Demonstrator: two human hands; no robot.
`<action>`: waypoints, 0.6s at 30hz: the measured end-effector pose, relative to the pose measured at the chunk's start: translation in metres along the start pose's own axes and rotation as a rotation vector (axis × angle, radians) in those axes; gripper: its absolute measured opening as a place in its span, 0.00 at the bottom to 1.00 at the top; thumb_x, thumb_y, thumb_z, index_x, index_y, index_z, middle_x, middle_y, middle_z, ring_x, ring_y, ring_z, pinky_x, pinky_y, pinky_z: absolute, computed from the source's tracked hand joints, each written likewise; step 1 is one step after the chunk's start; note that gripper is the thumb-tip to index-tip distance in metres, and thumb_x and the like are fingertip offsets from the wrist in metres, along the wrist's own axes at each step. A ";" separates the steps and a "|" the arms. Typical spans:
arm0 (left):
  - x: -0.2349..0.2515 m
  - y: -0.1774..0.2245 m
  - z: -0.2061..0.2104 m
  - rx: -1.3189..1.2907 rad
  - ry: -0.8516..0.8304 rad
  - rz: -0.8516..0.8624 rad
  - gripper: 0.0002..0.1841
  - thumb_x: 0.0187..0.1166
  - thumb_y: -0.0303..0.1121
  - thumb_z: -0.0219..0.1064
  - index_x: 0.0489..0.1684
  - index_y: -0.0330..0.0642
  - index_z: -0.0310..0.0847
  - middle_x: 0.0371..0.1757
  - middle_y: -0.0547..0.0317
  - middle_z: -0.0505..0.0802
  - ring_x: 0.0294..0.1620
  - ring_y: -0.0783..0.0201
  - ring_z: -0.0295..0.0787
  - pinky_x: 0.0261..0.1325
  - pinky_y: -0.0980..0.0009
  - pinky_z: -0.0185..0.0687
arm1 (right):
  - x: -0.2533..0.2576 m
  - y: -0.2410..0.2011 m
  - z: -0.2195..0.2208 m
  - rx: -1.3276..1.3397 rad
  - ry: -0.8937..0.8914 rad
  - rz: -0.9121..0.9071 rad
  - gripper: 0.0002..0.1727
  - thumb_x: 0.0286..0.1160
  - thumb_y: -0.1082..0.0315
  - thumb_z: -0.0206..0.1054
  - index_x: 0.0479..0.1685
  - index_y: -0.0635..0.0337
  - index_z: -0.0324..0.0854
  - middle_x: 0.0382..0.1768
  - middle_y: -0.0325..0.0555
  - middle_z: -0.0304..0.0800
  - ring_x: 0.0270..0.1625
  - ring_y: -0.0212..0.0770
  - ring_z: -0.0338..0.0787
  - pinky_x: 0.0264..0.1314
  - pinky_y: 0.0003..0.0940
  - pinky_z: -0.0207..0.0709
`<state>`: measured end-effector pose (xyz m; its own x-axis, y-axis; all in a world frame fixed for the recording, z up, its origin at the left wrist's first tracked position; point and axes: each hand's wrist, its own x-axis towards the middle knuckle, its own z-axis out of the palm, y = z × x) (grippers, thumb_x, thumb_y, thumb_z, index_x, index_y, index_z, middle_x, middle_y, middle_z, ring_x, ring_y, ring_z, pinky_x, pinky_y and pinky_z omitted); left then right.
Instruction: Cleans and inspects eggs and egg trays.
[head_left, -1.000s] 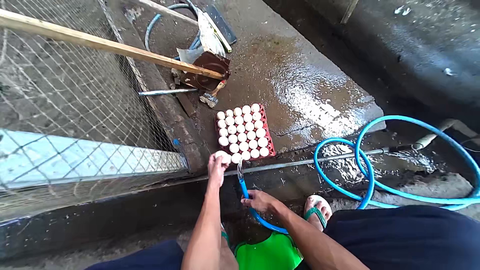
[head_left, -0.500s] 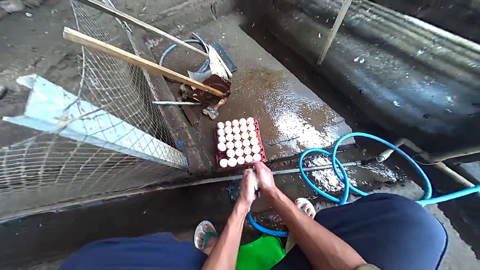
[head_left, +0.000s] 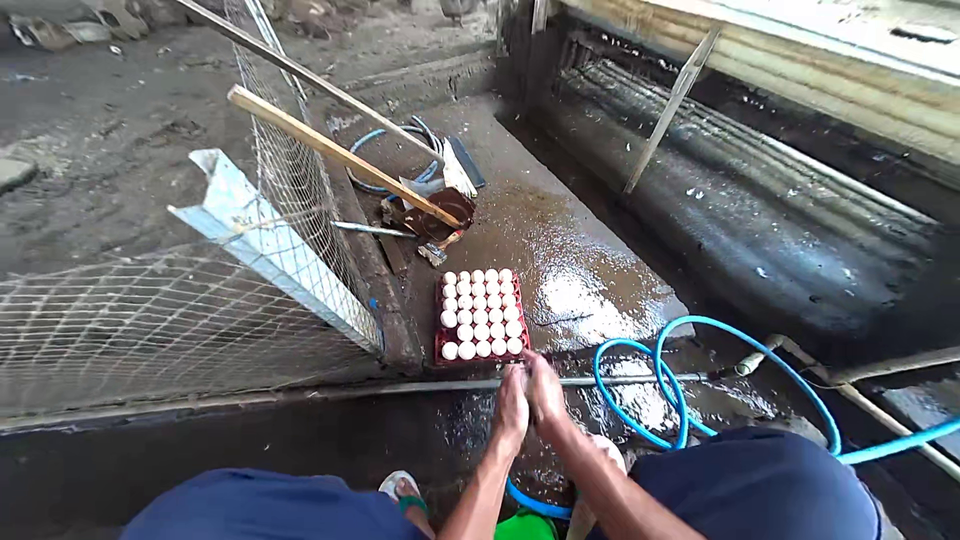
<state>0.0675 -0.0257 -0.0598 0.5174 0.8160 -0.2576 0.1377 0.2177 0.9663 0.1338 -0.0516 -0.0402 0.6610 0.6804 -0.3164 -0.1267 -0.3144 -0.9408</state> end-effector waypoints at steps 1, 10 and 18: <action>0.005 -0.011 0.001 -0.032 0.025 0.008 0.26 0.94 0.37 0.38 0.76 0.24 0.69 0.76 0.32 0.78 0.77 0.47 0.75 0.82 0.53 0.67 | -0.011 -0.002 0.003 -0.023 -0.004 -0.033 0.26 0.90 0.63 0.42 0.78 0.66 0.75 0.77 0.63 0.77 0.80 0.53 0.76 0.82 0.53 0.68; 0.000 -0.005 -0.001 -0.013 -0.016 0.052 0.25 0.92 0.33 0.40 0.75 0.18 0.67 0.79 0.27 0.75 0.82 0.44 0.69 0.86 0.53 0.59 | -0.013 0.009 0.002 0.012 0.010 -0.106 0.27 0.86 0.68 0.44 0.76 0.68 0.77 0.82 0.66 0.72 0.86 0.57 0.70 0.88 0.54 0.60; -0.011 0.010 0.000 0.085 -0.053 -0.021 0.27 0.95 0.36 0.35 0.78 0.20 0.65 0.81 0.26 0.72 0.84 0.42 0.67 0.87 0.51 0.58 | -0.003 0.024 0.001 0.037 0.071 -0.086 0.26 0.85 0.67 0.47 0.75 0.66 0.79 0.80 0.64 0.75 0.83 0.56 0.74 0.85 0.54 0.66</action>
<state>0.0636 -0.0324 -0.0478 0.5572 0.7819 -0.2796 0.2193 0.1861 0.9577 0.1280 -0.0607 -0.0621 0.7209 0.6552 -0.2259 -0.0931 -0.2315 -0.9684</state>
